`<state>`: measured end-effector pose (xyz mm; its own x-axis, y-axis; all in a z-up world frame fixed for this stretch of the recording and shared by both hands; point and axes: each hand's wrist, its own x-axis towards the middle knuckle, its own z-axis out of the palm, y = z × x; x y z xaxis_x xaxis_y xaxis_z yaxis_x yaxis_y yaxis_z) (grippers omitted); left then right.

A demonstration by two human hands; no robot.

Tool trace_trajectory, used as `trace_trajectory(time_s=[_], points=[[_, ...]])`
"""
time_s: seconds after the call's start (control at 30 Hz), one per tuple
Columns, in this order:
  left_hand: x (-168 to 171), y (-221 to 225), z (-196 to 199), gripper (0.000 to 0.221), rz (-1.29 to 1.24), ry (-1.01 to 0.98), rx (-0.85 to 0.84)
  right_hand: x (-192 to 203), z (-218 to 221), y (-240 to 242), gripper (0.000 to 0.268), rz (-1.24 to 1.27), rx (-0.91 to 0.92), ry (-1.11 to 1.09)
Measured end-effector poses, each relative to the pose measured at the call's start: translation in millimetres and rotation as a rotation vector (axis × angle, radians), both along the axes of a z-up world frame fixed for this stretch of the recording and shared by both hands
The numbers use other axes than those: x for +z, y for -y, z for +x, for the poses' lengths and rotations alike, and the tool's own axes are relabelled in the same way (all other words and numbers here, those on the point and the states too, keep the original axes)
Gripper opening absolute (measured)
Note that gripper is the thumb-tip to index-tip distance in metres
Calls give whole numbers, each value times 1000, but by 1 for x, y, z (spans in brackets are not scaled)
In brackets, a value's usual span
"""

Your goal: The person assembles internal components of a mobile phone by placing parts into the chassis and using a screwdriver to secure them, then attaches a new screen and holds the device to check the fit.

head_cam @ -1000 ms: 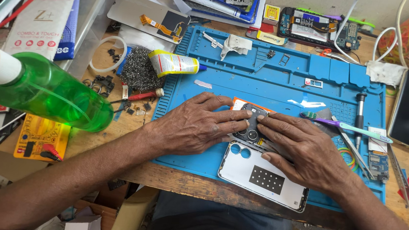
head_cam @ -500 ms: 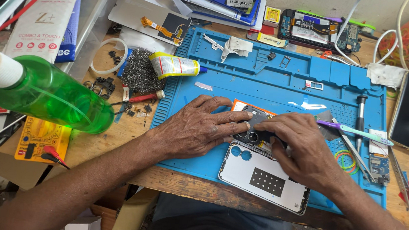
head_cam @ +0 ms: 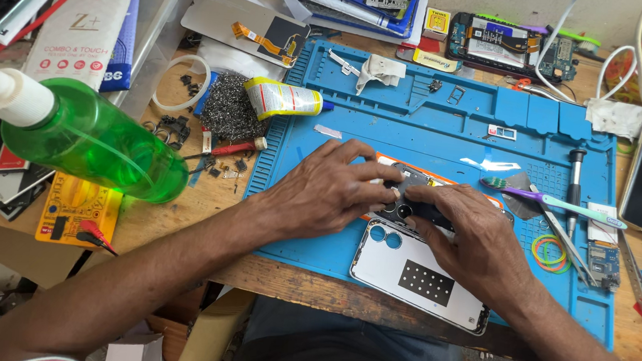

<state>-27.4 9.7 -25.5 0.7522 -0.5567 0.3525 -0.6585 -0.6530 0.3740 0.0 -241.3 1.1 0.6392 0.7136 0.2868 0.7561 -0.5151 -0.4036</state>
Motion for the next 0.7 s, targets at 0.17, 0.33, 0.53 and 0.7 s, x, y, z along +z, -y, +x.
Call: trace_trajectory(time_s=[0.17,0.33,0.53,0.7], points=[[6,7,11,22,6,-89,56,4,-1,-7,34,-57,-84,-52],[7,6,4,21,-66,12,35,3,-3,-4,34,10,-51,26],[8,9,3,17,-17,8,45,-1,-17,-5,42,-44,-6,183],[10,11,2,20,-38,0,50,-2,3,24,53,-49,-32,-169]])
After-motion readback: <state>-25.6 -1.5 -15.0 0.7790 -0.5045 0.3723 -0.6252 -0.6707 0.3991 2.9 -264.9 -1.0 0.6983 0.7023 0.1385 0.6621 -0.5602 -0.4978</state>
